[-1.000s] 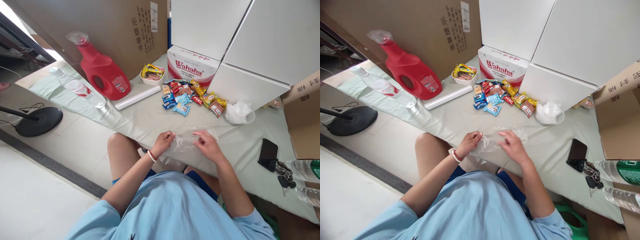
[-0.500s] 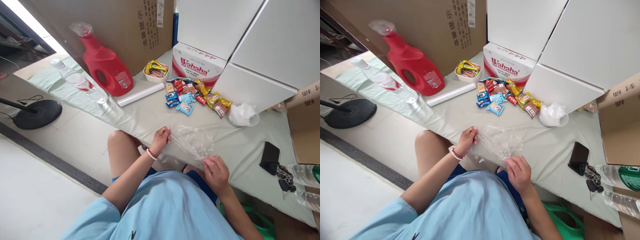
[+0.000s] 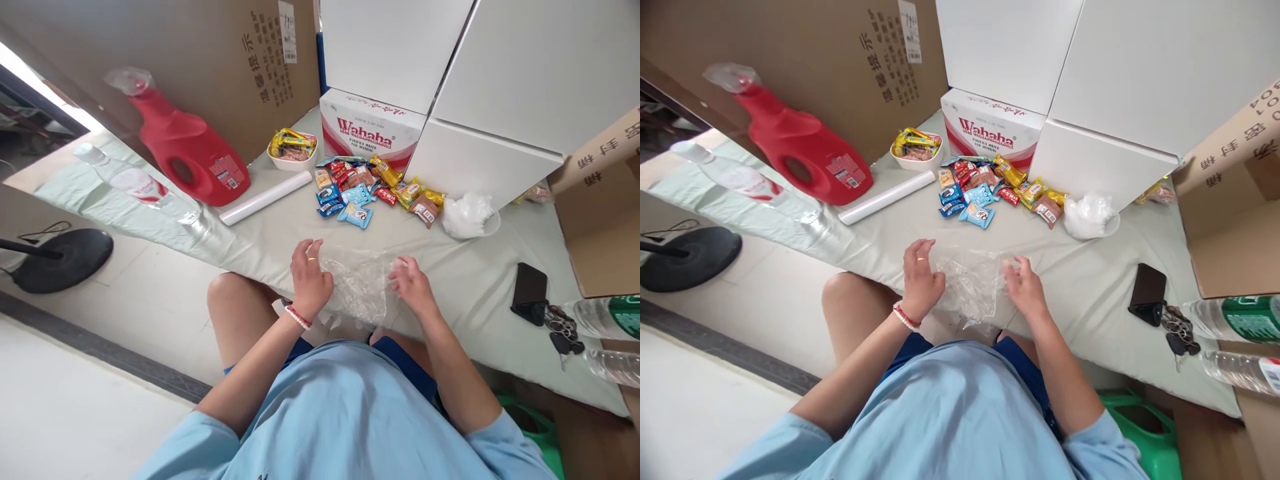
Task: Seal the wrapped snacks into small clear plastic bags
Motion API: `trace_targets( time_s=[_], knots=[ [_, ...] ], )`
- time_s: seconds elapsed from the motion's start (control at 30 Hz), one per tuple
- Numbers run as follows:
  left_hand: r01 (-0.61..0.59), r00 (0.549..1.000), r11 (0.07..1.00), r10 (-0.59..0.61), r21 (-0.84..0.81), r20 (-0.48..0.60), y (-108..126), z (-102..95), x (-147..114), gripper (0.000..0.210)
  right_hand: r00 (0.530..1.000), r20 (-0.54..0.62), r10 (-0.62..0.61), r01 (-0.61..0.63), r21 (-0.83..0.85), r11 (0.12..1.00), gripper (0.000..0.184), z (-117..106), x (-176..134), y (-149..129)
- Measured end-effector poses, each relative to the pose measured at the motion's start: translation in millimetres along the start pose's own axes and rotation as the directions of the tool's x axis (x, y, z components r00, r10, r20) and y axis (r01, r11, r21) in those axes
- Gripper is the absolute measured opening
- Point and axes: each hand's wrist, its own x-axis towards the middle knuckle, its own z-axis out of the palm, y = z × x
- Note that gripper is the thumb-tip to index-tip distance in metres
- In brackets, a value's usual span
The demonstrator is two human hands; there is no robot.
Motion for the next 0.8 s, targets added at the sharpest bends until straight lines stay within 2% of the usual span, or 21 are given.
trace_targets(
  time_s=[0.03, 0.1, 0.2, 0.27, 0.3, 0.37, 0.4, 0.47, 0.5, 0.57, 0.67, 0.73, 0.8],
  knots=[
    [-0.095, 0.995, 0.992, 0.094, 0.077, 0.015, 7, -4.2, 2, 0.068, 0.999, 0.023, -0.030, 0.031, -0.050, 0.998, 0.055, 11, 11, -5],
    [-0.208, 0.977, 0.965, 0.196, 0.162, 0.086, 18, -9.2, 10, 0.064, 0.989, 0.082, -0.121, 0.128, -0.092, 0.988, 0.051, 30, 26, -11],
    [-0.258, 0.949, 0.951, 0.216, 0.171, 0.227, 25, -3.1, 29, 0.063, 0.937, 0.175, -0.304, 0.304, 0.025, 0.952, 0.045, 43, 26, -13],
    [-0.223, 0.919, 0.970, 0.176, 0.097, 0.353, 19, 8.5, 43, 0.063, 0.894, 0.197, -0.402, 0.385, 0.123, 0.915, 0.048, 38, 17, -9],
    [-0.182, 0.899, 0.982, 0.145, 0.052, 0.414, 14, 15.0, 49, 0.055, 0.885, 0.193, -0.423, 0.398, 0.156, 0.904, 0.050, 33, 12, -4],
    [-0.076, 0.870, 0.997, 0.073, -0.014, 0.487, 3, 26.3, 55, 0.025, 0.913, 0.128, -0.386, 0.357, 0.202, 0.912, 0.054, 18, 4, 9],
    [-0.030, 0.869, 0.999, 0.038, -0.025, 0.494, -3, 30.2, 56, 0.020, 0.942, 0.072, -0.329, 0.306, 0.228, 0.925, 0.056, 9, 1, 18],
    [0.034, 0.890, 0.999, -0.017, -0.029, 0.455, -13, 33.8, 52, 0.031, 0.984, -0.050, -0.169, 0.176, 0.305, 0.936, 0.061, -7, -5, 37],
    [0.080, 0.908, 0.996, -0.054, -0.044, 0.415, -17, 33.8, 49, 0.034, 0.992, -0.096, -0.086, 0.115, 0.348, 0.930, 0.062, -14, -7, 46],
    [0.184, 0.930, 0.979, -0.145, -0.086, 0.338, -22, 31.4, 42, 0.037, 0.988, -0.148, 0.047, 0.019, 0.415, 0.910, 0.064, -25, -13, 61],
    [0.298, 0.918, 0.952, -0.265, -0.073, 0.295, -23, 24.6, 33, 0.038, 0.976, -0.154, 0.153, -0.070, 0.445, 0.893, 0.060, -32, -20, 75],
    [0.267, 0.933, 0.962, -0.271, 0.050, 0.237, -18, 17.8, 27, 0.027, 0.976, -0.129, 0.175, -0.105, 0.428, 0.898, 0.056, -31, -21, 78],
    [0.150, 0.979, 0.965, -0.175, 0.214, 0.106, -9, 9.5, 23, 0.030, 0.980, -0.100, 0.174, -0.121, 0.397, 0.910, 0.052, -30, -18, 79]
  ],
)
